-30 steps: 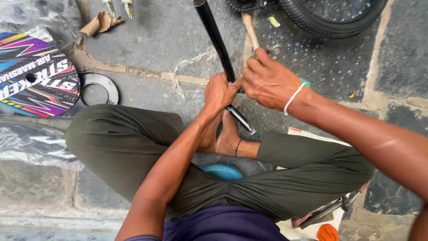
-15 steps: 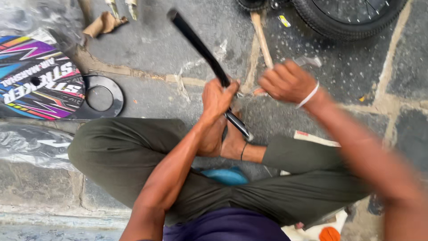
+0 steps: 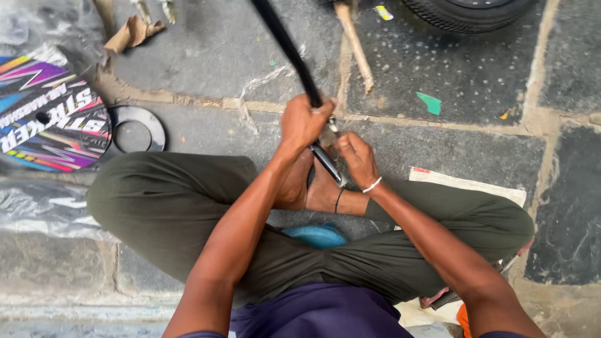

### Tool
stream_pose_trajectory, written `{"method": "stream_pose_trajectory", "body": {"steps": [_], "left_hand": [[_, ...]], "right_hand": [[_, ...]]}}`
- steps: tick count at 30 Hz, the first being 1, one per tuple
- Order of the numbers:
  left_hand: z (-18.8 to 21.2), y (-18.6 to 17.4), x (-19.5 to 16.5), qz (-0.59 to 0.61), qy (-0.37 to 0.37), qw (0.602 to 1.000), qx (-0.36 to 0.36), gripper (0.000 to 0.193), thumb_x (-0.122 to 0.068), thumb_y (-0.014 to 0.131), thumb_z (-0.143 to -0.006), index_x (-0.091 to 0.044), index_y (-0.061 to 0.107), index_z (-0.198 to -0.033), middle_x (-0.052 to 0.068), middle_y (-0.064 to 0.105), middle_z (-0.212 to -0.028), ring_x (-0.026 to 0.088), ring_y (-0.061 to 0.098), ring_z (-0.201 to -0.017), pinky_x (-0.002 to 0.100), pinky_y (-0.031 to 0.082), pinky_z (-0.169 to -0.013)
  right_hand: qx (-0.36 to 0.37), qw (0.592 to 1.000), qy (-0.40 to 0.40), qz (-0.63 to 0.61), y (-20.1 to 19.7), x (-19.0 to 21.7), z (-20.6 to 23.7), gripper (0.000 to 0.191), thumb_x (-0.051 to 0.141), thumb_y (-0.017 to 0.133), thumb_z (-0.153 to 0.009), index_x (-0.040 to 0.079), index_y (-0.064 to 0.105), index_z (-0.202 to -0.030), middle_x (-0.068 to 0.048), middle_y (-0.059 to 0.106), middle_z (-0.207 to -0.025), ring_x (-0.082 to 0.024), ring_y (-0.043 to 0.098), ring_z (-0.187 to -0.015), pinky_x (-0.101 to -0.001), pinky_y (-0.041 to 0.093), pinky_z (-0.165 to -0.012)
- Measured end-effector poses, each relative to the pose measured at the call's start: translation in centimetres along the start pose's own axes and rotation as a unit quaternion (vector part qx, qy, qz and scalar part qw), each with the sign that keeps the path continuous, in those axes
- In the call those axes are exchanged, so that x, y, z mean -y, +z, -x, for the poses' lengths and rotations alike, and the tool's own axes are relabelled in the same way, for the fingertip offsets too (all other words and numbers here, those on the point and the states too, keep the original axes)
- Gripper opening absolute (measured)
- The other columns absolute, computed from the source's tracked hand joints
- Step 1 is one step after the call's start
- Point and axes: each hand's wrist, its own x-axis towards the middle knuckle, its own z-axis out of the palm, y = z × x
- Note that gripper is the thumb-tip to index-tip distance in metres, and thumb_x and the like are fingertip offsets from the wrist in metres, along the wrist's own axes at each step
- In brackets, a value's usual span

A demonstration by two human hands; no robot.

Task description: The person assembles a bicycle handlebar by attaching brake levers and grips. They use pliers to secure the brake levers and a screwdriver to tighten the components, working on the handlebar while sitting on the floor.

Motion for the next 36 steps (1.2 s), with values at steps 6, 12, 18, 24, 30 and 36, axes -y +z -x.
{"method": "stream_pose_trajectory", "body": {"steps": [6, 12, 18, 24, 30, 36], "left_hand": [[1.1, -0.1, 0.8, 0.065, 0.026, 0.998, 0.003, 0.036, -0.044, 0.070, -0.083, -0.010, 0.070, -0.073, 0.008, 0.069, -0.061, 0.020, 0.070, -0.057, 0.040, 0.051, -0.057], [1.2, 0.1, 1.0, -0.051, 0.050, 0.997, -0.009, 0.043, -0.047, 0.073, -0.085, -0.006, 0.069, -0.072, 0.012, 0.065, -0.061, 0.031, 0.067, -0.060, 0.044, 0.049, -0.060], [1.8, 2.1, 1.3, -0.075, 0.048, 0.996, -0.009, 0.040, -0.044, 0.073, -0.084, -0.005, 0.071, -0.073, 0.018, 0.069, -0.067, 0.036, 0.072, -0.070, 0.047, 0.052, -0.067], [0.0, 3.6, 2.0, -0.059, 0.086, 0.994, -0.043, 0.024, -0.030, 0.069, -0.084, -0.006, 0.072, -0.083, 0.022, 0.071, -0.080, 0.042, 0.071, -0.081, 0.050, 0.054, -0.070], [-2.5, 4.1, -0.4, 0.006, 0.020, 1.000, -0.016, 0.032, -0.040, 0.070, -0.086, -0.009, 0.074, -0.076, 0.011, 0.073, -0.066, 0.026, 0.071, -0.064, 0.041, 0.052, -0.063], [-5.9, 4.4, -1.7, 0.002, 0.014, 0.999, -0.039, 0.033, -0.042, 0.072, -0.083, -0.010, 0.075, -0.077, 0.006, 0.069, -0.061, 0.021, 0.069, -0.060, 0.037, 0.050, -0.059]], "right_hand": [[0.165, 0.930, -0.173, 0.280, -3.0, 0.6, 1.7, 0.034, 0.000, 0.055, -0.090, 0.008, 0.057, -0.123, -0.010, 0.061, -0.099, -0.031, 0.064, -0.090, -0.0424, 0.049, -0.082], [0.126, 0.815, -0.288, 0.487, -7.4, 6.2, 1.1, 0.043, 0.010, 0.071, -0.072, 0.016, 0.072, -0.115, -0.008, 0.059, -0.089, -0.028, 0.056, -0.086, -0.0451, 0.038, -0.079], [0.192, 0.616, -0.376, 0.665, -6.7, 11.4, -3.0, 0.015, 0.019, 0.066, -0.084, 0.010, 0.077, -0.090, -0.006, 0.065, -0.084, -0.020, 0.060, -0.091, -0.0414, 0.043, -0.098], [0.201, 0.458, -0.460, 0.733, -6.5, 13.2, -5.2, 0.026, 0.025, 0.059, -0.086, 0.006, 0.076, -0.086, -0.006, 0.067, -0.079, -0.021, 0.063, -0.086, -0.0372, 0.045, -0.095], [0.197, 0.343, -0.559, 0.728, -11.5, 7.4, -13.1, 0.029, 0.030, 0.056, -0.104, 0.006, 0.072, -0.101, 0.001, 0.058, -0.077, -0.014, 0.053, -0.074, -0.0288, 0.040, -0.076], [0.037, 0.505, -0.640, 0.578, -13.4, 0.9, -17.0, 0.048, 0.055, 0.042, -0.115, 0.018, 0.053, -0.087, 0.001, 0.048, -0.081, -0.016, 0.048, -0.077, -0.0363, 0.038, -0.079]]}}
